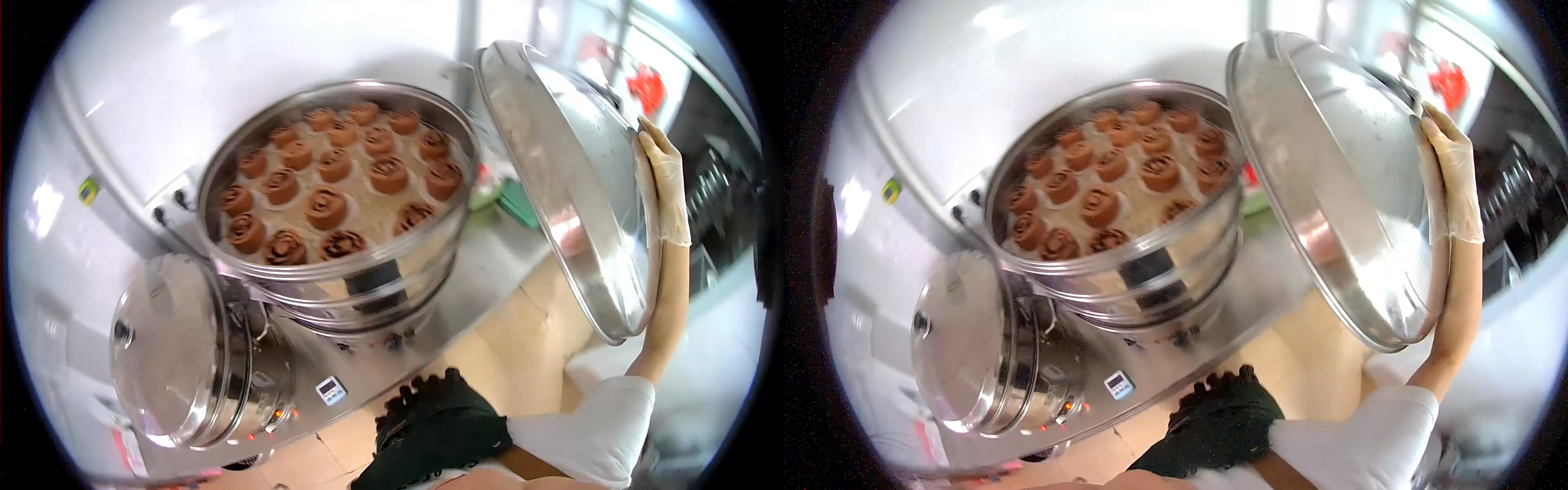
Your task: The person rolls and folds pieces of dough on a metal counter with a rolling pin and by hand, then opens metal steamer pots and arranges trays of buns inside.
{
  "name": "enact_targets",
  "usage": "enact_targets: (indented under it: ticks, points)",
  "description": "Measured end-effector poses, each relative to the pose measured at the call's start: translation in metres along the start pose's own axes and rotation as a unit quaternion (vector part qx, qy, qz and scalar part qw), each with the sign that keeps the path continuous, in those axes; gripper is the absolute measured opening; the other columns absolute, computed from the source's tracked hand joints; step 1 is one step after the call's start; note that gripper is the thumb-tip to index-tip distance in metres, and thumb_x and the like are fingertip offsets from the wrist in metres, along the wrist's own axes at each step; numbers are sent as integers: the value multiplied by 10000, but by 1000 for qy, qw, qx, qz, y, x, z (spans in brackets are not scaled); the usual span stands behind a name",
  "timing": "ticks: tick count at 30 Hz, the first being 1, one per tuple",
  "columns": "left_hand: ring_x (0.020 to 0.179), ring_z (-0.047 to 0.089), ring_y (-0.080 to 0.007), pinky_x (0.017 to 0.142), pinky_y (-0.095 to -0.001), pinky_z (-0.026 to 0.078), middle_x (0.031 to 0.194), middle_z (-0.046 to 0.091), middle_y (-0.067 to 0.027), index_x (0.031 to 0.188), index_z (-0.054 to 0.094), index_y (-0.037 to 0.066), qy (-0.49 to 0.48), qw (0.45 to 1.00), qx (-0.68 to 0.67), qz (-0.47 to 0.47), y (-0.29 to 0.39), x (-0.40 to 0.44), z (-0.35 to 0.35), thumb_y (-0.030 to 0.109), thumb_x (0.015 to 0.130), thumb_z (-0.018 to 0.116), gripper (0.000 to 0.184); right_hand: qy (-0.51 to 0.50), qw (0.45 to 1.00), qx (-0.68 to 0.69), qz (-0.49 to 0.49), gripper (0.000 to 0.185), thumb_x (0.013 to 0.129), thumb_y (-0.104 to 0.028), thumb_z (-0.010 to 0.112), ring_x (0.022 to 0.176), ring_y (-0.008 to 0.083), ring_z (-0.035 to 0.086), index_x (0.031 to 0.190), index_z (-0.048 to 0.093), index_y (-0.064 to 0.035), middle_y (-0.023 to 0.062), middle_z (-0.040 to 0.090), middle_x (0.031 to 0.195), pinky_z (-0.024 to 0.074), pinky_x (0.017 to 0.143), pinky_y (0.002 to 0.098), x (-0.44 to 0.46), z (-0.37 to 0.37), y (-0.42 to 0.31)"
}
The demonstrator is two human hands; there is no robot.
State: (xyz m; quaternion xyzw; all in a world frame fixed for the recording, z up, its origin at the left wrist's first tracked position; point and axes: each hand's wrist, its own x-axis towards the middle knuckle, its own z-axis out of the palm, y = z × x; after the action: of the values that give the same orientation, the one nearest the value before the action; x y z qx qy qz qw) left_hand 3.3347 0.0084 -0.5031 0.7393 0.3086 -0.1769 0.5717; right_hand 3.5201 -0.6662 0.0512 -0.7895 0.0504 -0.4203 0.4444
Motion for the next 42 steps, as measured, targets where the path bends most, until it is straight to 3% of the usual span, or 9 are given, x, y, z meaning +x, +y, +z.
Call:
enact_targets:
  ticks: [6,12,22,26,28,30,34,37,42]
  points:
    - [1121,596,-294,932,-419,475,1294,560,-136,1266,596,63,-82,989,99,73,1,30,-21,268,902,566,418,114,964,-195,140,412,911,-227,687,1015,121,627,1294,655,-80,83,696,1175,488,903,241,-217,-126,-20]
    - [1138,590,-297,949,-421,468,1316,550,-136,1275,592,66,-184,958,198,99,6,42,7,275,897,565,433,237,857,-303,342,454,880,-229,712,1028,161,647,1264,647,5,126,701,1158,495,910,254,-415,-273,-49]
    - [1167,579,-302,976,-426,456,1352,534,-136,1291,587,70,-334,883,312,108,-20,-41,136,288,890,563,457,498,652,-400,408,546,839,-379,749,1043,160,650,1207,678,17,113,713,1158,474,946,266,-768,-584,-42]
    - [1178,574,-304,987,-428,452,1367,528,-136,1297,584,72,-369,851,359,105,-47,-96,210,293,886,563,467,492,492,-549,463,489,831,-379,710,1035,218,658,1176,697,-32,130,727,1087,480,956,319,-829,-590,-10]
    - [1184,572,-305,992,-429,449,1374,524,-136,1301,583,73,-381,833,390,100,-62,-127,245,296,885,562,472,525,511,-490,473,407,805,-373,699,1017,280,654,1074,723,-68,151,724,1008,490,943,385,-901,-628,67]
    - [1190,570,-306,998,-430,447,1381,521,-136,1304,582,74,-382,817,421,93,-79,-157,278,299,883,562,477,479,428,-578,504,353,764,-377,713,956,345,633,969,724,-90,156,704,891,492,892,439,-876,-602,97]
    - [1201,565,-308,1009,-432,442,1396,515,-136,1310,580,76,-375,788,482,77,-103,-212,316,304,880,561,487,419,358,-676,489,461,671,-360,792,885,360,617,1059,710,-126,183,639,857,492,817,463,-908,-606,195]
    - [1210,562,-309,1017,-433,439,1407,510,-136,1315,578,77,-362,771,521,61,-114,-241,320,308,878,561,494,417,402,-614,536,661,643,-355,842,996,380,580,1223,649,-102,217,587,1036,479,856,471,-910,-614,235]
    - [1225,557,-312,1031,-436,433,1425,502,-136,1323,575,79,-332,752,569,29,-114,-267,291,314,874,560,507,375,432,-604,555,661,684,-320,824,1017,377,565,1271,608,-107,207,587,1069,456,911,473,-913,-621,265]
